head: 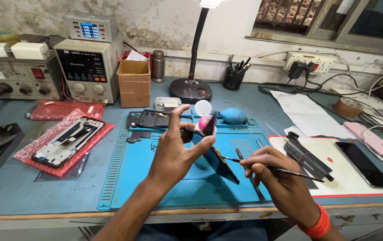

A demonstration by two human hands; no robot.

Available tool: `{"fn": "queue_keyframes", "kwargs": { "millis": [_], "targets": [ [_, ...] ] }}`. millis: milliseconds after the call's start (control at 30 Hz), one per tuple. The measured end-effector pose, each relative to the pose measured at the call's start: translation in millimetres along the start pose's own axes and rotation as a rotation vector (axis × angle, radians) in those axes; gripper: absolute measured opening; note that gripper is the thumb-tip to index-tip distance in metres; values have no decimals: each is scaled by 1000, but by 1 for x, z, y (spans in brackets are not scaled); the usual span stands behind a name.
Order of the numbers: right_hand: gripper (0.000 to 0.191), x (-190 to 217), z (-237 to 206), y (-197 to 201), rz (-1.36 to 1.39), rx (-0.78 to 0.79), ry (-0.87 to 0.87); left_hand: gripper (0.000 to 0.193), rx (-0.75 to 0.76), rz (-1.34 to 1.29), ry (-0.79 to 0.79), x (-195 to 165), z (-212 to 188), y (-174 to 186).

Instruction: The person pries the battery out of an opened smartphone on a repair mat, using a spudger and screwdriver to lift the battery from the frame. They apply liquid from a bottle onto the battery edge, work the tools around the battery, lift and reposition the phone, and continue prying the battery loose.

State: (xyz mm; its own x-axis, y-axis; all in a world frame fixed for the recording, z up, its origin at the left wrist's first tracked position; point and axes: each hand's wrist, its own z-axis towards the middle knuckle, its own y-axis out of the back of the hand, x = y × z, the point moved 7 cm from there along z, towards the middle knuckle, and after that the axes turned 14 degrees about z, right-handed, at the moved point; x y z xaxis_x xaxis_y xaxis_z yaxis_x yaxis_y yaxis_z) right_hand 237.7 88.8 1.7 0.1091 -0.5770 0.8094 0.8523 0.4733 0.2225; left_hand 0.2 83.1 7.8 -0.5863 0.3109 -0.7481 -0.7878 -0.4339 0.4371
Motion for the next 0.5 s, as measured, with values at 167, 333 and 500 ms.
{"fn": "queue_keyframes", "kwargs": {
  "millis": [167, 333, 500],
  "targets": [
    [30, -1, 3, 3, 42, -13, -2, 98, -80, -76, -18, -1, 0, -7],
    [28, -2, 6, 4, 53, -42, -8, 98, -78, -117, 32, 4, 1, -13],
    [28, -3, 6, 4, 61, -43, -24, 96, -72, -144, 45, 5, -1, -18]
  ]
}}
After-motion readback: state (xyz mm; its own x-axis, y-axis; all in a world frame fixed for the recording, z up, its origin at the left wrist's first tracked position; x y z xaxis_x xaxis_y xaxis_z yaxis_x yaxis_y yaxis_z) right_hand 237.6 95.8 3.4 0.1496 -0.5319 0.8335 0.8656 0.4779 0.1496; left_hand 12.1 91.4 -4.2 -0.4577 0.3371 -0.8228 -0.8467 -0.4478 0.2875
